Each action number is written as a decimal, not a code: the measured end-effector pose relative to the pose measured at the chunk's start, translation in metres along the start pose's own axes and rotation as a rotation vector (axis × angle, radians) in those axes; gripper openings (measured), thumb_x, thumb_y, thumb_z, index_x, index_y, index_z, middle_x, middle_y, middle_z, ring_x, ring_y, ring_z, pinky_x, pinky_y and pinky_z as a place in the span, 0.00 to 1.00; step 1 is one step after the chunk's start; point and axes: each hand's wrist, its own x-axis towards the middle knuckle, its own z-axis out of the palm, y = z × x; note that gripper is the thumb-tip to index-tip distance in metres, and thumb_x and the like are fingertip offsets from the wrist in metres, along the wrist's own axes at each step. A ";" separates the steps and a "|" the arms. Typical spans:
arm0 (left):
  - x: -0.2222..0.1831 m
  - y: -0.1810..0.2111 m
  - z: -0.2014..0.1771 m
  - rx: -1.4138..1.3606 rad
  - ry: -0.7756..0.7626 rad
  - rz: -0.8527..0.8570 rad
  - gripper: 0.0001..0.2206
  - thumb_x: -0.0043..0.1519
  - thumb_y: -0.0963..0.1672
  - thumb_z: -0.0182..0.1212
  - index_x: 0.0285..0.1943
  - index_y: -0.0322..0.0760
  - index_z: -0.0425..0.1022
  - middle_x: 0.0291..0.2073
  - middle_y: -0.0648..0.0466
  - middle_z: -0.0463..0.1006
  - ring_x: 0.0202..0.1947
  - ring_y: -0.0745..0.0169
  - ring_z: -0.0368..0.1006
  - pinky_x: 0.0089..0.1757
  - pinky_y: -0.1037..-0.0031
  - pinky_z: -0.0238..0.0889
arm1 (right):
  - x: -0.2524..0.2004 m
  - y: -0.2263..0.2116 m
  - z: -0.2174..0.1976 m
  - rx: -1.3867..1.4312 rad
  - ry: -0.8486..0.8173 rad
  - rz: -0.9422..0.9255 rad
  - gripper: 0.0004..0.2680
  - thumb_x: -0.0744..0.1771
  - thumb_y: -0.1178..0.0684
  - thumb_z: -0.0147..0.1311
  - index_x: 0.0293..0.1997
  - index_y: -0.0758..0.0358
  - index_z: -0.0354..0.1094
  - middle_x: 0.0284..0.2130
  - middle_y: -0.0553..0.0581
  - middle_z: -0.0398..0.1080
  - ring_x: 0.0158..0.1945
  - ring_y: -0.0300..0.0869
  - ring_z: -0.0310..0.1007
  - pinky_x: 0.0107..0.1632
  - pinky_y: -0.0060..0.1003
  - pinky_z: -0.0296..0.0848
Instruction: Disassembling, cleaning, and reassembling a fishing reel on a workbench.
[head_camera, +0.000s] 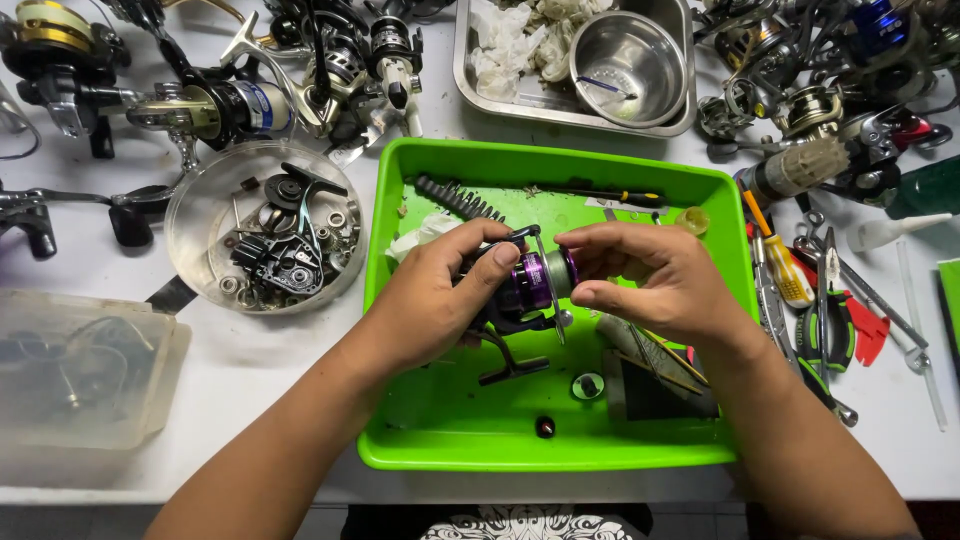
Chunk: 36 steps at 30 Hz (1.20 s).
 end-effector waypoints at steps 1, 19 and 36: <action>0.000 0.000 0.000 0.003 -0.001 0.009 0.17 0.64 0.54 0.53 0.51 0.44 0.78 0.26 0.38 0.81 0.19 0.50 0.79 0.21 0.70 0.81 | 0.000 0.000 0.000 -0.013 0.000 0.010 0.16 0.62 0.63 0.65 0.54 0.77 0.72 0.37 0.67 0.78 0.37 0.45 0.80 0.42 0.41 0.83; -0.002 0.000 0.001 -0.005 0.004 0.015 0.16 0.65 0.53 0.52 0.51 0.43 0.78 0.25 0.37 0.81 0.20 0.51 0.79 0.21 0.69 0.81 | 0.007 -0.020 0.003 -0.018 -0.071 -0.208 0.15 0.60 0.67 0.66 0.51 0.74 0.73 0.52 0.72 0.73 0.51 0.51 0.77 0.47 0.41 0.81; -0.002 0.001 0.001 0.002 0.015 0.016 0.16 0.65 0.53 0.51 0.51 0.45 0.79 0.24 0.37 0.80 0.20 0.52 0.78 0.22 0.69 0.81 | 0.009 -0.014 0.005 0.040 -0.057 -0.167 0.15 0.61 0.67 0.66 0.51 0.79 0.72 0.48 0.75 0.74 0.46 0.49 0.78 0.44 0.41 0.82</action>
